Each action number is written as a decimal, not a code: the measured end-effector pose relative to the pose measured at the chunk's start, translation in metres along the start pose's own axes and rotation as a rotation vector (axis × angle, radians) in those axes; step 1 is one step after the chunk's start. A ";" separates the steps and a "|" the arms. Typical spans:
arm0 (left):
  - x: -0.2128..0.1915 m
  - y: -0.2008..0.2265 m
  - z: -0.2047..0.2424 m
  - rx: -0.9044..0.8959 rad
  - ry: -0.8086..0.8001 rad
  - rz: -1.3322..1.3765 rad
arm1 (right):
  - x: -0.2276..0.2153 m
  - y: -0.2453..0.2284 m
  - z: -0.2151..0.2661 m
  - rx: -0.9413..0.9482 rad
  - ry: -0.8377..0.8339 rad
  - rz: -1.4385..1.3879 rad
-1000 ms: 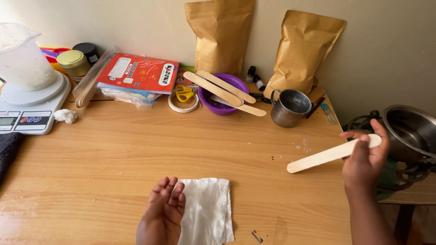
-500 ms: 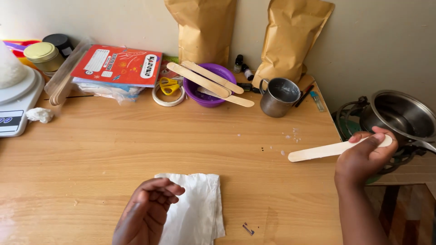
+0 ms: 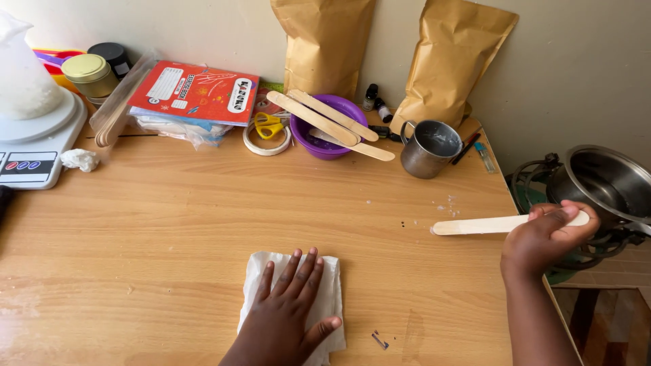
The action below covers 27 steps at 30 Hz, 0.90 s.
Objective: Wiping a wooden table with a tissue, handling wooden sticks, and opening a small tin container.
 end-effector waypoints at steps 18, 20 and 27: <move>0.006 -0.011 -0.009 -0.042 -0.014 0.006 | -0.004 -0.010 -0.002 0.005 -0.025 0.149; 0.003 -0.010 -0.009 -0.046 -0.015 0.015 | -0.010 -0.015 -0.004 -0.082 0.003 0.223; 0.004 -0.010 -0.008 -0.038 -0.021 0.024 | -0.004 -0.033 -0.003 -0.176 0.013 0.289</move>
Point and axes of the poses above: each hand's wrist, its own z-axis away from the middle knuckle, its own x-axis out of the palm, y = z × x, the point moved 7 cm from there along -z, towards the middle knuckle, and after that the axes turned 13 degrees about -x, right-handed, at the moved point
